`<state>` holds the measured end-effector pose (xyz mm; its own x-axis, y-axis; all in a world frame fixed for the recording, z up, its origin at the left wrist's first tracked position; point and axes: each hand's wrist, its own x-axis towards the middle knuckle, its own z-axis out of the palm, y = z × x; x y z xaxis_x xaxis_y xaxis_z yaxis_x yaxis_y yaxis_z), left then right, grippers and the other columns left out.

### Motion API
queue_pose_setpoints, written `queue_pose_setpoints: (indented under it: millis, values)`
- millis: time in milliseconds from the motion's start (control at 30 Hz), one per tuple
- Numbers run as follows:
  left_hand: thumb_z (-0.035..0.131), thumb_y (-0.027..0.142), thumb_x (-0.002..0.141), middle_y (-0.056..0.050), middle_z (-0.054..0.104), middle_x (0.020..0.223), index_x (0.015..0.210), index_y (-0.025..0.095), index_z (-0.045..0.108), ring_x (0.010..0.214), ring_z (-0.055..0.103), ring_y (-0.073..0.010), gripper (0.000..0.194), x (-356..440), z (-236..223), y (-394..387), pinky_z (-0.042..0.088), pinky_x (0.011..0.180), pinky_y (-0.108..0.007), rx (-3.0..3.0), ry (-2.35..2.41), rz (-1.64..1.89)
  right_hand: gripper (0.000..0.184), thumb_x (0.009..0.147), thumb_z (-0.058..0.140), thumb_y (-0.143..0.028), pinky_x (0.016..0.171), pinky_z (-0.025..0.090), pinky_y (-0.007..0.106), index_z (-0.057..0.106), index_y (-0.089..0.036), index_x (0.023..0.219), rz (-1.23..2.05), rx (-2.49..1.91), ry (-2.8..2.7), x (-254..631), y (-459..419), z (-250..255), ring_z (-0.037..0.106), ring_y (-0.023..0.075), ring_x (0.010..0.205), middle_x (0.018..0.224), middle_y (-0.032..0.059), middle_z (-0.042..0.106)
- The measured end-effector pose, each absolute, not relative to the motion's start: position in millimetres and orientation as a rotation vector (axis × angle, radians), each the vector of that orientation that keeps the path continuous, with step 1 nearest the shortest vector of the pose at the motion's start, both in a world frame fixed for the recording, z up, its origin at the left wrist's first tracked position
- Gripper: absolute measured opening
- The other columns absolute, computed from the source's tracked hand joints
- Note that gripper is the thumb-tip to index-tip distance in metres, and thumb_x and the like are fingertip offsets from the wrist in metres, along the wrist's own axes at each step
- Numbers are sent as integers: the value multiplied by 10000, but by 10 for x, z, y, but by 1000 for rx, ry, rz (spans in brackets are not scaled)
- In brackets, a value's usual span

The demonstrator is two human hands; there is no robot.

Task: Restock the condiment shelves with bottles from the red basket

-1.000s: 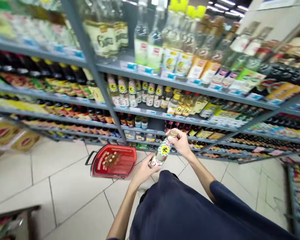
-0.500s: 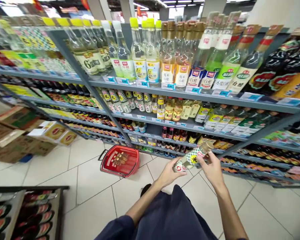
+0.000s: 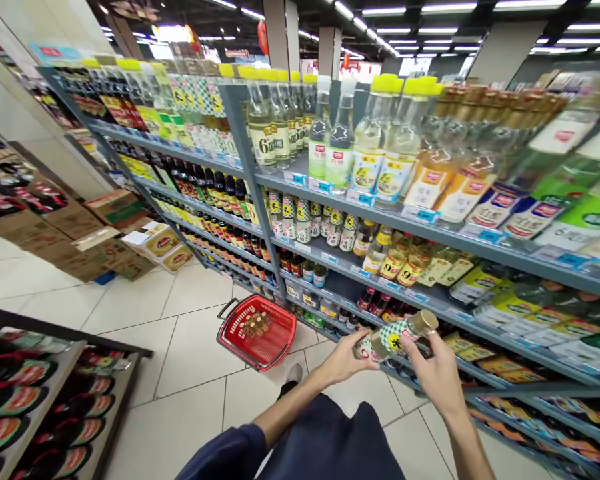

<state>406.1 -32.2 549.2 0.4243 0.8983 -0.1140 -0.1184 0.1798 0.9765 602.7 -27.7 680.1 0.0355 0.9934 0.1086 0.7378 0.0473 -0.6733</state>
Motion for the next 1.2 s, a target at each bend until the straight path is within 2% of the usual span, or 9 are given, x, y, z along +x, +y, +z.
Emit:
queue_pose_setpoints:
  millis: [167,300,400,500,600,767,967,1067,1200]
  values:
    - [914,410,723,-101,709,1326,1412,202,608,1207,665,-291,781,3203,5224,430,502,1093,-413,1251,930,915,357,955,669,-470,966,587,451,694,-249,1235,667,-1633,-1899,5017,532,6736,746,305,1056,1188,94,776]
    - [867,379,786,-152,602,1483,1486,205,535,1373,573,-321,794,2669,5101,1144,420,1203,-486,1422,944,1005,339,976,655,-446,1036,554,442,690,-232,1235,587,-1567,-1931,4380,1135,6699,719,292,1136,1232,107,758]
    - [820,404,841,-175,540,1544,1496,205,527,1442,510,-329,745,2429,5087,1627,377,1240,-512,1494,1018,1111,338,976,653,-450,1021,559,449,691,-216,1216,497,-1586,-1899,4158,1522,6670,710,294,1131,1224,119,752]
    - [750,397,909,-154,607,1475,1465,207,562,1371,579,-299,617,2368,5091,2048,440,1196,-476,1527,1008,1163,326,975,649,-465,994,567,439,695,-206,1167,430,-1600,-1866,4113,1847,6602,706,286,1087,1202,123,742]
    - [762,397,900,-154,608,1479,1485,188,548,1344,600,-301,657,2472,5056,2393,479,1161,-452,1567,908,1144,317,980,643,-457,998,556,427,685,-200,1162,369,-1536,-1920,4149,2072,6482,687,281,1102,1219,132,719]
    - [682,339,949,-175,613,1477,1492,169,540,1330,613,-317,587,2739,4900,2689,504,1132,-467,1630,785,1040,340,1000,612,-453,1104,492,454,649,-216,1240,350,-1498,-1983,4269,2202,6256,613,294,1278,1312,142,688]
    - [666,344,953,-185,658,1389,1430,152,578,1238,653,-308,522,2882,4649,2755,521,1100,-471,1664,781,994,421,1009,552,-566,943,532,413,659,-180,1140,302,-1643,-1940,4453,2365,6017,674,296,1064,1138,153,729]
    - [650,378,959,-194,687,1312,1377,133,610,1190,669,-311,486,2915,4534,2803,533,1070,-475,1687,815,962,461,1006,541,-600,911,532,399,653,-175,1144,331,-1682,-1957,4495,2501,5935,695,305,1039,1118,155,749]
    - [628,402,968,-205,684,1329,1394,110,595,1241,647,-322,517,2939,4452,2883,511,1094,-478,1724,837,935,474,973,609,-599,870,548,396,681,-157,1131,342,-1779,-1878,4516,2640,5869,730,313,952,1041,160,778]
